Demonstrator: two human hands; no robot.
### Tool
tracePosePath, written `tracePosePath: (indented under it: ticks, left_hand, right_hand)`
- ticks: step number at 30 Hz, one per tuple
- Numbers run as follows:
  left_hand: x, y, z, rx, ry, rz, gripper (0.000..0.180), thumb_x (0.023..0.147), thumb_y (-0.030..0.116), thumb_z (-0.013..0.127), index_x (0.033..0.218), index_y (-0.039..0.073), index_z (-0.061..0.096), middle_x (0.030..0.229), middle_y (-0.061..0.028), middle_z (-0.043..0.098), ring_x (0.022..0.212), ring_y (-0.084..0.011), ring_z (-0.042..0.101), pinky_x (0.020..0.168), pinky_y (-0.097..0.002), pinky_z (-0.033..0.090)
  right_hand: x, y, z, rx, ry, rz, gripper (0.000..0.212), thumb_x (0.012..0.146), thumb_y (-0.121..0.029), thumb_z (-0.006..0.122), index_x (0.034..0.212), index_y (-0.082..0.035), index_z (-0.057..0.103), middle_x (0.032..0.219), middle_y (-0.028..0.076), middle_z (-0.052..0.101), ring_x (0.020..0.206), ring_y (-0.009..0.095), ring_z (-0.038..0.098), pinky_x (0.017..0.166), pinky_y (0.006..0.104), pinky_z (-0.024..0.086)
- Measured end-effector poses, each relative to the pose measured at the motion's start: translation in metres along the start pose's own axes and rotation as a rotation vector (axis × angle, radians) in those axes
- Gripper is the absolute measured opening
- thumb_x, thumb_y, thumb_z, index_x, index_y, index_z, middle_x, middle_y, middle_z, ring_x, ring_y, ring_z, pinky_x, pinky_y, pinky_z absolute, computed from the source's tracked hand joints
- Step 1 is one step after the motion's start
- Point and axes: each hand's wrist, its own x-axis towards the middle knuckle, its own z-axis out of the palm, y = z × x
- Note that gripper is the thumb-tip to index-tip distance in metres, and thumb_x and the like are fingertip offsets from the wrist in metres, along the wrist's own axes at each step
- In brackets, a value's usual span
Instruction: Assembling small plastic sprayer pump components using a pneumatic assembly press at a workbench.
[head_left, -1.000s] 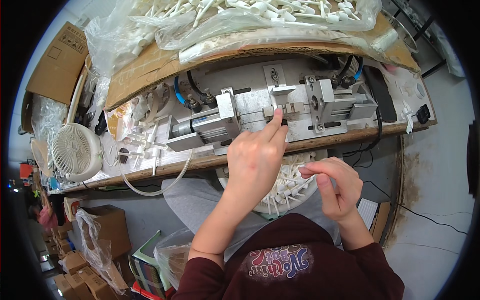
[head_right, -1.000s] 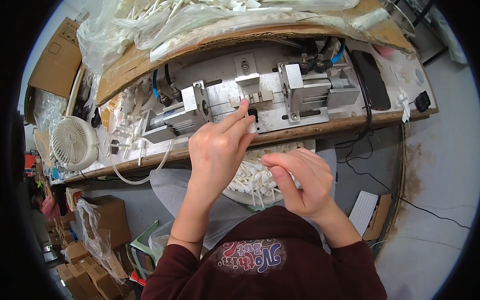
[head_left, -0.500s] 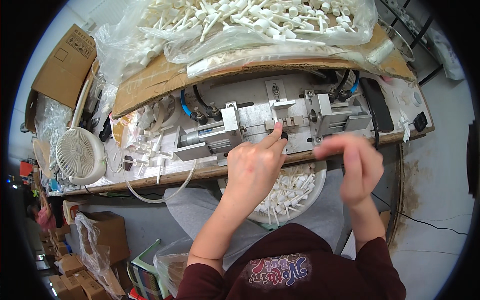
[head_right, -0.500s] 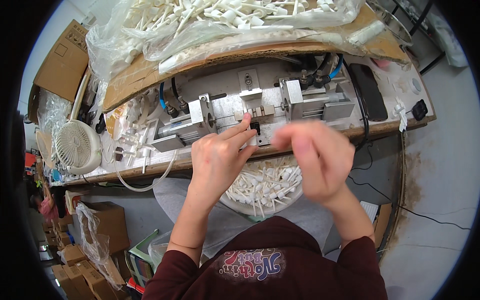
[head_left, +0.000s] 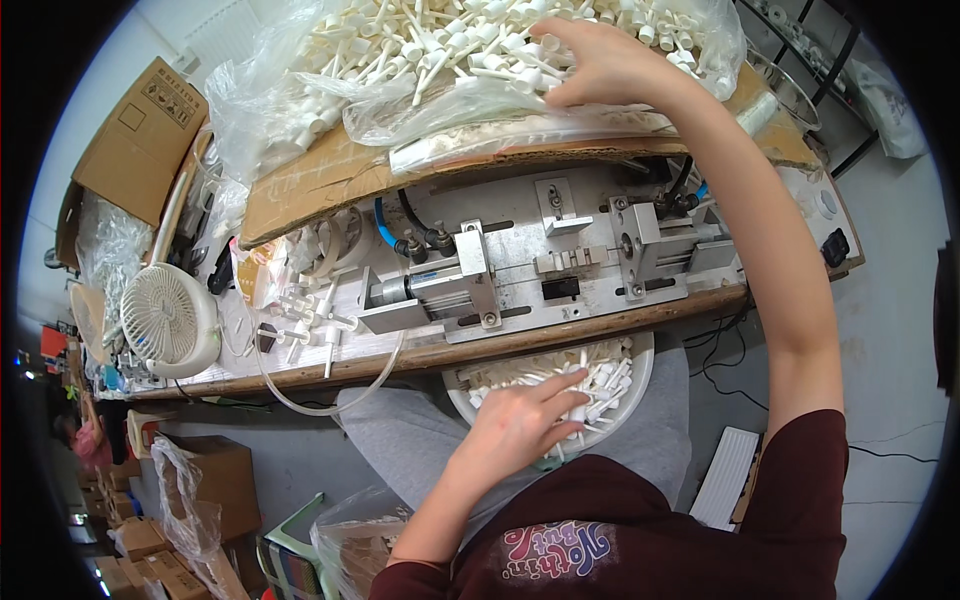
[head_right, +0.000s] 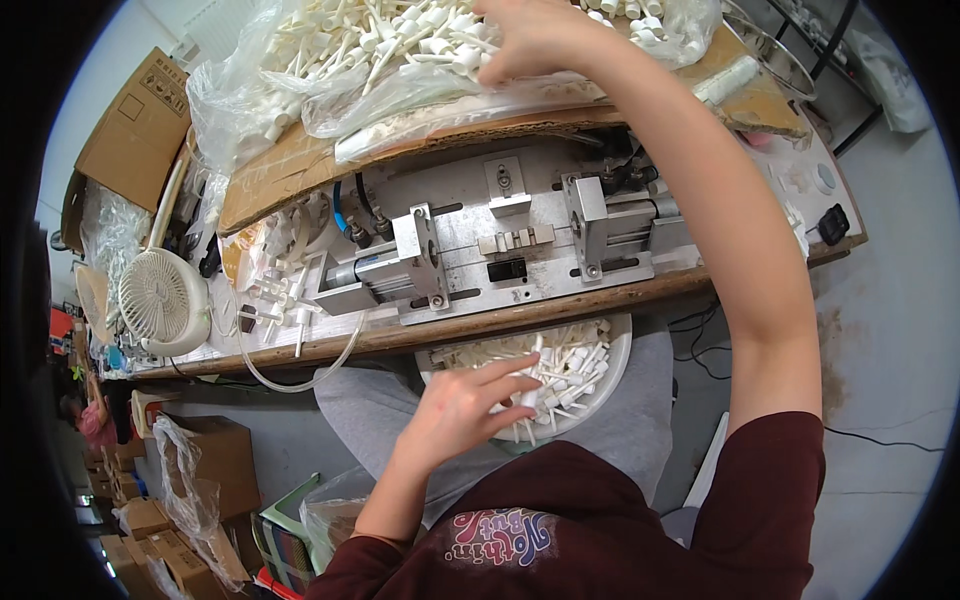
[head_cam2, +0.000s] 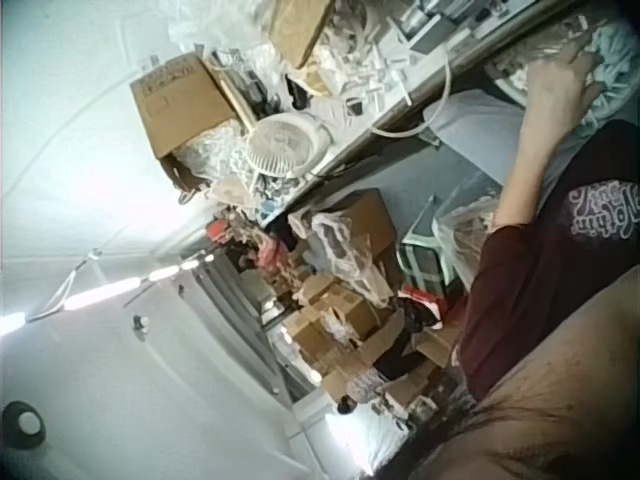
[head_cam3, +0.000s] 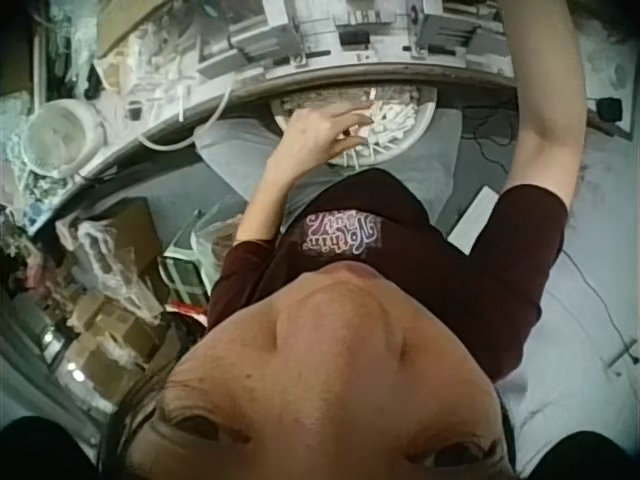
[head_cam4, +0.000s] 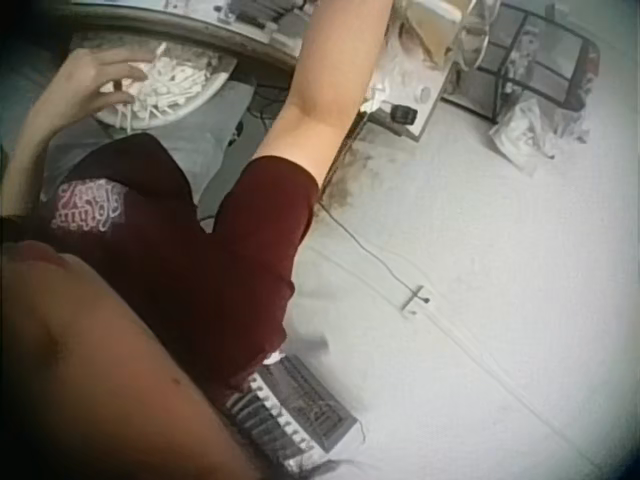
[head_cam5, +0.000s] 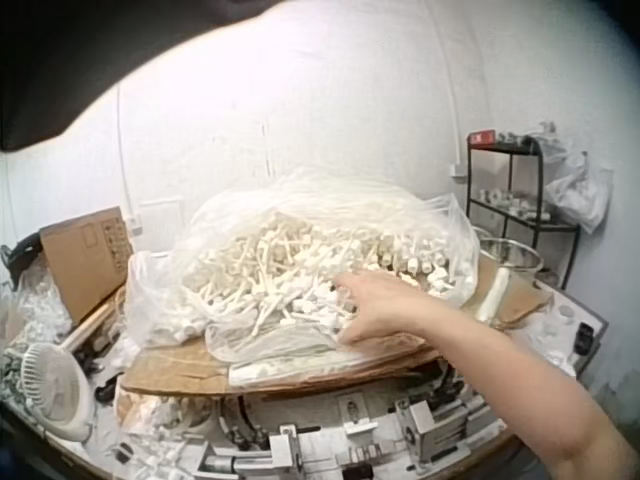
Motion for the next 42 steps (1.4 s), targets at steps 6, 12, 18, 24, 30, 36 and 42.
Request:
tracePosePath:
  ticks: [6,12,18,24,30,36,42]
  left_hand:
    - [-0.014,0.001,0.010,-0.108,-0.039,-0.007,0.063,0.069,0.045,0.086,0.121,0.012,0.069,0.121,-0.0049,0.070,0.082,-0.0229,0.073,0.068,-0.0307,0.058]
    - [-0.014,-0.002,0.018,-0.181,-0.018,0.049,0.066,0.069,0.045,0.086,0.122,0.010,0.068,0.115,-0.0065,0.072,0.085,-0.0236,0.073,0.071,-0.0304,0.058]
    - [-0.015,-0.001,0.019,-0.208,0.025,0.057,0.068,0.069,0.044,0.086,0.124,0.009,0.067,0.095,-0.0075,0.072,0.073,-0.0243,0.070,0.065,-0.0311,0.055]
    - [-0.013,0.000,0.022,-0.199,0.031,0.053,0.065,0.072,0.042,0.085,0.125,0.010,0.067,0.083,-0.0063,0.069,0.065,-0.0244,0.065,0.061,-0.0330,0.052]
    - [-0.015,0.003,0.025,-0.166,0.073,0.036,0.058,0.075,0.039,0.084,0.123,0.012,0.068,0.080,-0.0060,0.067,0.064,-0.0230,0.065,0.059,-0.0330,0.052]
    - [-0.018,0.000,0.024,-0.167,0.104,0.028,0.052,0.076,0.033,0.084,0.121,0.012,0.069,0.077,-0.0051,0.067,0.062,-0.0202,0.065,0.057,-0.0315,0.051]
    - [-0.014,0.003,0.020,-0.145,0.117,0.038,0.047,0.077,0.025,0.084,0.119,0.009,0.070,0.083,-0.0055,0.071,0.065,-0.0177,0.068,0.060,-0.0279,0.053]
  right_hand:
    - [0.003,-0.060,-0.009,0.030,-0.015,0.156,0.044,0.077,-0.021,0.075,0.115,-0.008,0.059,0.117,0.020,0.055,0.107,0.041,0.060,0.090,0.0455,0.051]
    - [-0.003,-0.045,-0.005,0.077,0.160,-0.057,0.029,0.083,-0.017,0.070,0.108,-0.005,0.062,0.111,0.019,0.058,0.105,0.039,0.061,0.089,0.0452,0.051]
    - [-0.002,-0.023,-0.027,0.285,0.263,0.026,0.029,0.082,-0.024,0.074,0.098,-0.001,0.067,0.093,0.022,0.065,0.088,0.036,0.064,0.079,0.0418,0.050]
    - [0.002,-0.008,-0.023,0.146,0.076,-0.114,0.030,0.079,-0.025,0.077,0.095,0.000,0.070,0.092,0.022,0.069,0.089,0.034,0.067,0.079,0.0407,0.052]
    - [-0.007,-0.012,-0.027,0.171,0.069,-0.139,0.025,0.081,-0.018,0.074,0.099,-0.001,0.071,0.092,0.018,0.070,0.088,0.032,0.068,0.079,0.0387,0.053]
    - [-0.020,0.006,-0.038,0.503,0.248,0.083,0.024,0.087,-0.014,0.071,0.106,0.000,0.071,0.083,0.010,0.067,0.081,0.018,0.064,0.074,0.0316,0.052]
    - [-0.034,0.022,-0.053,1.073,0.325,0.297,0.032,0.095,-0.014,0.068,0.120,0.004,0.064,0.089,0.006,0.066,0.079,0.011,0.062,0.071,0.0262,0.051]
